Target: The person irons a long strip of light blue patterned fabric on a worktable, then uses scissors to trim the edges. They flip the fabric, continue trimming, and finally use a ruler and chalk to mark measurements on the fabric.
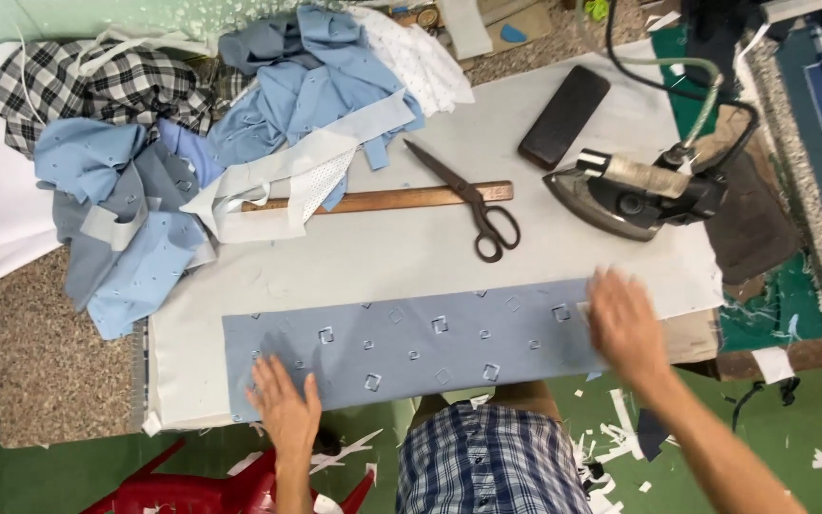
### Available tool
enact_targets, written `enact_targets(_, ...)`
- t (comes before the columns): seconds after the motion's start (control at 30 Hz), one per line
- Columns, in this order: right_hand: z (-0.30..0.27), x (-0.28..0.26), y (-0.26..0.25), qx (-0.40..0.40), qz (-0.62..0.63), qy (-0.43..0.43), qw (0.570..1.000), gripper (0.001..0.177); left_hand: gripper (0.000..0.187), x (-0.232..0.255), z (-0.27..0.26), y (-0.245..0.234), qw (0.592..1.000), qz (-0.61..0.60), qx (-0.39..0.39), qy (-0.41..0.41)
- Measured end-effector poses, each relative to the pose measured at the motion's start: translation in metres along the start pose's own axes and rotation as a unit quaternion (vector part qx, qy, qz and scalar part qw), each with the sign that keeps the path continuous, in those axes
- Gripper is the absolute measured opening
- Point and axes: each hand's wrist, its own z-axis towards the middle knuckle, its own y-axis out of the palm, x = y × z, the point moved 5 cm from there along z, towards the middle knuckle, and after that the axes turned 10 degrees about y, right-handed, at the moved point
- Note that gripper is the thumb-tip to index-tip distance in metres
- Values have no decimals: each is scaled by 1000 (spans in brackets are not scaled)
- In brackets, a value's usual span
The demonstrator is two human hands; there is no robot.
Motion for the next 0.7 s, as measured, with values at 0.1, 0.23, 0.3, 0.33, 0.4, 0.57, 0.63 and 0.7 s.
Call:
enact_targets(0.1, 105, 45, -33, 119, -94, -11, 988, 30, 73, 78, 38, 12, 994, -30, 71, 74)
enact_targets(0.23, 164, 121, 46, 72, -191, -28, 978, 69, 66, 217, 89, 10, 979, -39, 124, 154)
enact_targets(0.3, 180, 137, 58, -52, -83, -26, 995, 47, 72, 273, 123, 29, 975, -109, 65, 181)
enact_targets(0.33, 182, 141, 71, -46, -82, -34, 995, 47, 72, 293, 137, 31, 976, -108, 74, 174)
enact_targets(0.4, 170, 152, 93, 7, -163, -25, 986, 27, 79, 334, 157, 38, 969, -162, 72, 174)
enact_targets(0.57, 172, 142, 67, 35, -193, 27, 980, 27, 89, 419, 179, 46, 978, -167, -9, 128)
enact_targets(0.63, 175, 138, 59, 25, -186, 49, 981, 27, 89, 442, 179, 41, 975, -182, -90, 91)
enact_targets(0.7, 175, 136, 54, 7, -176, 51, 983, 28, 95, 463, 178, 46, 963, -212, -122, 110)
